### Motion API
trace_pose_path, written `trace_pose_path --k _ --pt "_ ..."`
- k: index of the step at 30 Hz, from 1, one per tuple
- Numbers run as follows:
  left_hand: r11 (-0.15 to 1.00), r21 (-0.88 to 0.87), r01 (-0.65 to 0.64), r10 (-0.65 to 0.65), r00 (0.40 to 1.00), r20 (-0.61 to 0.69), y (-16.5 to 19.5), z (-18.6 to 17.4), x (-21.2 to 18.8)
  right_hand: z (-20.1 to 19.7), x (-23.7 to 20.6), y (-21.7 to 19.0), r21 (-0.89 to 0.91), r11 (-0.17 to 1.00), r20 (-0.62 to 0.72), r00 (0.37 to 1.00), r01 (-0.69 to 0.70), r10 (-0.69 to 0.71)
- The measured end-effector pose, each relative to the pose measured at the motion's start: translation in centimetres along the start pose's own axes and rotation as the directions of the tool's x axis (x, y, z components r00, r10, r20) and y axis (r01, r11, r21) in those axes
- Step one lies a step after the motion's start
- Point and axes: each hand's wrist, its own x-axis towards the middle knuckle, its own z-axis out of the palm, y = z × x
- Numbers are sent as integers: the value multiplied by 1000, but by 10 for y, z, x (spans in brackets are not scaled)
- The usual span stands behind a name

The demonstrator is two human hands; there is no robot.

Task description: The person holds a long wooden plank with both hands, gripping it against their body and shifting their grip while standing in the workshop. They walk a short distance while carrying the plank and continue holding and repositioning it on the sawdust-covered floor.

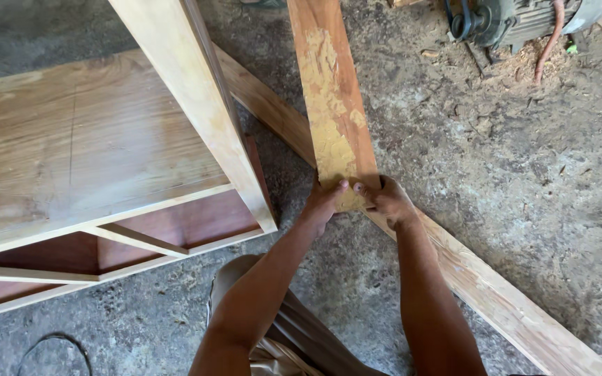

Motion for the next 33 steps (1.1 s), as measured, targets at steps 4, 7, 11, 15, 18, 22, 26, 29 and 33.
trace_pose_path --k 4,7,11,15,18,22,26,29,33 --pt "990 138 31 -14 992 -122 3 -7 3 12 0 -1 92 995 23 999 35 -38" --pt "991 133 23 -7 992 -123 5 -12 5 18 2 -2 121 991 34 998 53 -57" --pt "987 136 -82 96 991 -97 6 -16 6 22 2 -4 106 993 31 998 52 -56" --pt "981 188 39 -11 989 -148 8 -20 1 23 -2 -5 42 999 76 997 24 -27" --pt "953 252 169 -126 976 -177 14 -22 -8 25 -5 -6 17 1000 62 998 -2 0" --pt "932 297 206 -152 969 -197 21 -19 -15 26 -6 -9 -25 1000 84 996 -13 15" --pt "952 252 171 -133 978 -159 18 -17 -19 23 -10 -10 -29 999 100 994 -34 36" --pt "951 256 174 -138 978 -155 9 -16 -20 17 -12 -11 -75 996 131 990 -42 51" --pt "954 249 164 -128 980 -155 -3 -20 -18 15 -14 -7 -78 996 149 987 -43 55"
